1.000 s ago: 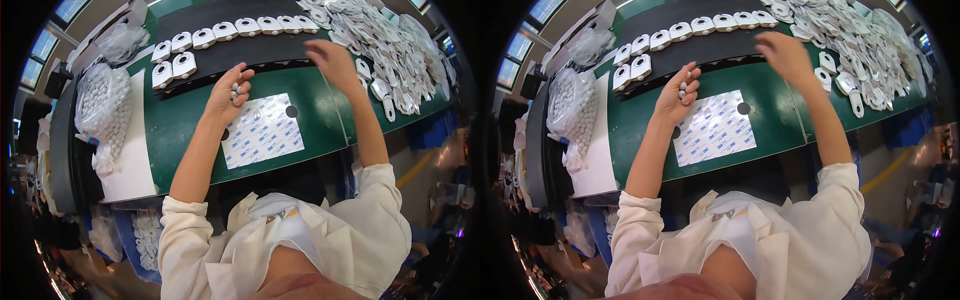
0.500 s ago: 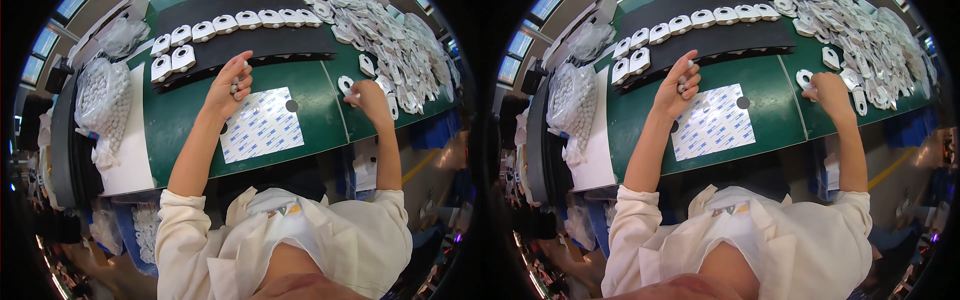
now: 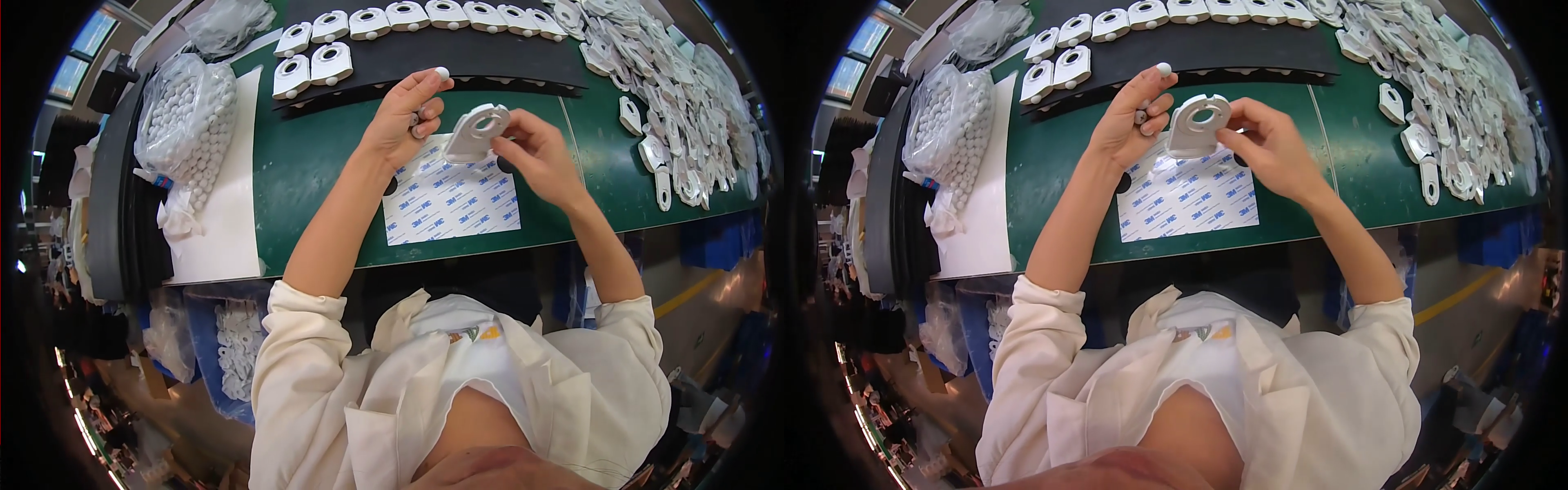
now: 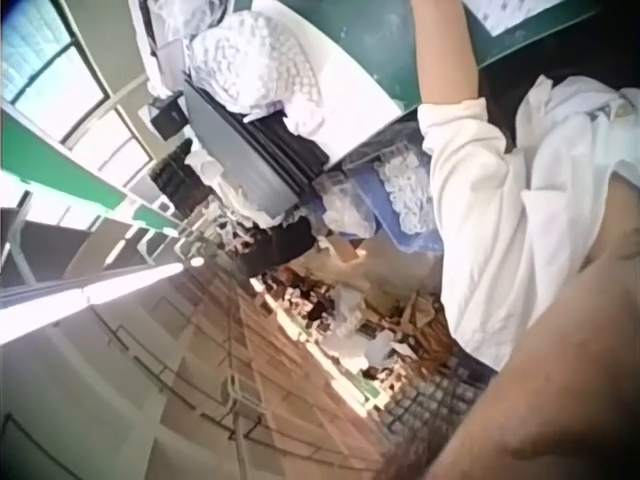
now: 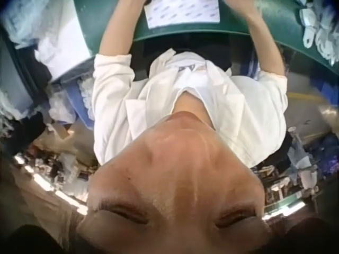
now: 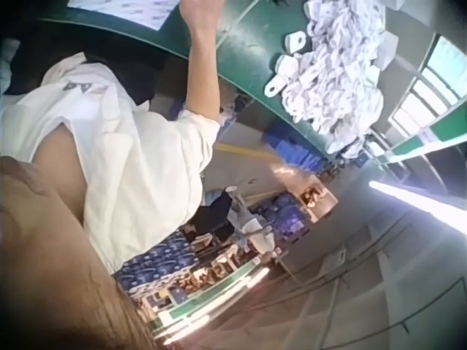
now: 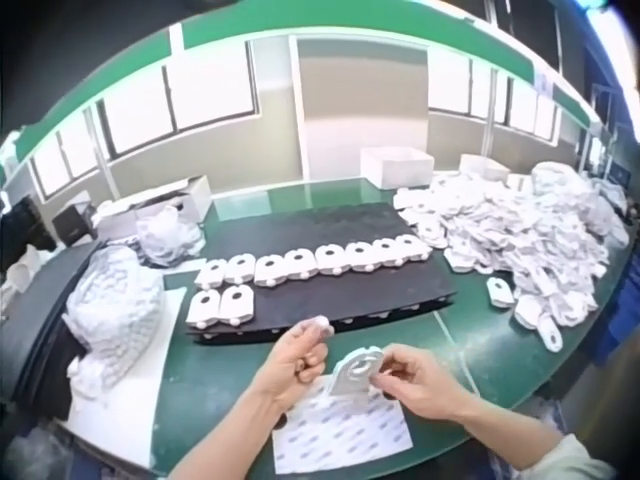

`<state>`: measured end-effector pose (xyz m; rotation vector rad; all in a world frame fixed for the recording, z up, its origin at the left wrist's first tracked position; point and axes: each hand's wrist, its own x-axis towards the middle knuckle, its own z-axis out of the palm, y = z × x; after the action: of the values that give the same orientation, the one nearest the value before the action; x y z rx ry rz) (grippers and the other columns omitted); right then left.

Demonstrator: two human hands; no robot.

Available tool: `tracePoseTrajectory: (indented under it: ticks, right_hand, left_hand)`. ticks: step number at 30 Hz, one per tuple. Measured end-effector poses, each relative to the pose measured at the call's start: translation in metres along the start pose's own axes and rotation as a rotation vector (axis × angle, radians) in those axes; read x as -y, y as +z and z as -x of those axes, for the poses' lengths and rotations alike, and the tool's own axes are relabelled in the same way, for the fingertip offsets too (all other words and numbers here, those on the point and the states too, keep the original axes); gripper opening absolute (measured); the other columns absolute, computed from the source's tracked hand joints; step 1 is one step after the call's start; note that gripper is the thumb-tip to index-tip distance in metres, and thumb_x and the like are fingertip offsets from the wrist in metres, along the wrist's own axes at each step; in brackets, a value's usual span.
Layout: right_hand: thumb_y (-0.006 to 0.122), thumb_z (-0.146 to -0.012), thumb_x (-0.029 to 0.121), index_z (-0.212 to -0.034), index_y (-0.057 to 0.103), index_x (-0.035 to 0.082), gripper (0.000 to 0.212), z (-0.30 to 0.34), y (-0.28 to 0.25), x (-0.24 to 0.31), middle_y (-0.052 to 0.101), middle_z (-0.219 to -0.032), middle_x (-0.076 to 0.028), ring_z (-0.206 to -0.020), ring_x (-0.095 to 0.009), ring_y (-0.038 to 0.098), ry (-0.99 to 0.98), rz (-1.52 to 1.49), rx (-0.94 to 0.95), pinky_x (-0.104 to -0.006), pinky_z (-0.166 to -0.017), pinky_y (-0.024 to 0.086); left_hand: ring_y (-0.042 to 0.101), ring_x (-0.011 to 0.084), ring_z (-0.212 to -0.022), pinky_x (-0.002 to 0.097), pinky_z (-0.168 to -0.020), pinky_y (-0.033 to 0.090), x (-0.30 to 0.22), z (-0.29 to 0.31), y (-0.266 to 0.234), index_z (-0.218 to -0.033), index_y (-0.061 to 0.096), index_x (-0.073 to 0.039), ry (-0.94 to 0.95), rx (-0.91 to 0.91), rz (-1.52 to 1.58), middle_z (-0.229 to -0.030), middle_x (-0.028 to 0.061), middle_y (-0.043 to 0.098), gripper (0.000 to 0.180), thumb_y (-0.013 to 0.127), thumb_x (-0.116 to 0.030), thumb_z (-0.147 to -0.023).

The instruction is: Assembling small plastic and metal components into finished units on a manufacturing assembly line.

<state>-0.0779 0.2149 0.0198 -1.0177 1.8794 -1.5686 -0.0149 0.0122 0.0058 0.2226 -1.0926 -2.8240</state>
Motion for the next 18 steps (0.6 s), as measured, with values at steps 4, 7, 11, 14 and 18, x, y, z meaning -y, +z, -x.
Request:
tracePoseTrajectory:
  ticks: [4, 7, 11, 14, 18]
  right_hand:
    - [0.053, -0.087, 0.005, -0.101, 0.051, 0.001, 0.014, -0.004, 0.020, -0.019, 0.058, -0.091, -0.003, -0.083, -0.007, 0.054, 0.035, -0.103, 0.034, -0.0206, -0.073, 0.043]
    - [0.052, -0.088, 0.006, -0.101, 0.051, 0.001, 0.014, -0.002, 0.024, -0.022, 0.057, -0.090, -0.003, -0.082, -0.007, 0.054, 0.036, -0.032, 0.013, -0.0206, -0.073, 0.043]
    - [0.052, -0.088, 0.007, -0.100, 0.051, 0.001, 0.013, -0.001, 0.025, -0.021, 0.057, -0.089, -0.003, -0.080, -0.007, 0.053, 0.006, 0.086, 0.018, -0.0205, -0.071, 0.043]
    - [0.052, -0.088, 0.007, -0.100, 0.051, 0.001, 0.013, -0.001, 0.025, -0.023, 0.056, -0.087, -0.003, -0.078, -0.007, 0.053, -0.015, 0.117, 0.006, -0.0203, -0.070, 0.043]
    - [0.051, -0.088, 0.005, -0.099, 0.051, 0.001, 0.012, 0.000, 0.026, -0.023, 0.056, -0.084, -0.003, -0.077, -0.007, 0.053, -0.057, 0.001, -0.042, -0.0206, -0.068, 0.044]
  left_hand:
    - [0.037, 0.0047, -0.056, 0.0159, -0.038, 0.027, 0.000, -0.001, -0.004, -0.096, 0.056, -0.003, 0.007, -0.015, 0.024, -0.091, 0.0060, 0.056, 0.022, 0.063, -0.019, -0.083]
    - [0.038, 0.0050, -0.058, 0.0156, -0.038, 0.028, 0.000, -0.001, -0.005, -0.095, 0.057, -0.003, 0.015, -0.019, 0.004, -0.092, 0.0064, 0.057, 0.023, 0.064, -0.021, -0.082]
    - [0.038, 0.0048, -0.058, 0.0152, -0.038, 0.028, 0.002, -0.001, -0.006, -0.097, 0.057, -0.003, 0.007, -0.021, -0.020, -0.092, 0.0064, 0.057, 0.023, 0.063, -0.019, -0.083]
    - [0.037, 0.0046, -0.058, 0.0150, -0.038, 0.028, 0.001, -0.001, -0.006, -0.101, 0.056, -0.003, 0.012, 0.000, -0.008, -0.094, 0.0066, 0.057, 0.023, 0.062, -0.017, -0.084]
    - [0.037, 0.0045, -0.058, 0.0150, -0.038, 0.028, 0.001, -0.001, -0.006, -0.105, 0.055, -0.003, 0.016, 0.005, -0.009, -0.096, 0.0067, 0.057, 0.025, 0.061, -0.015, -0.084]
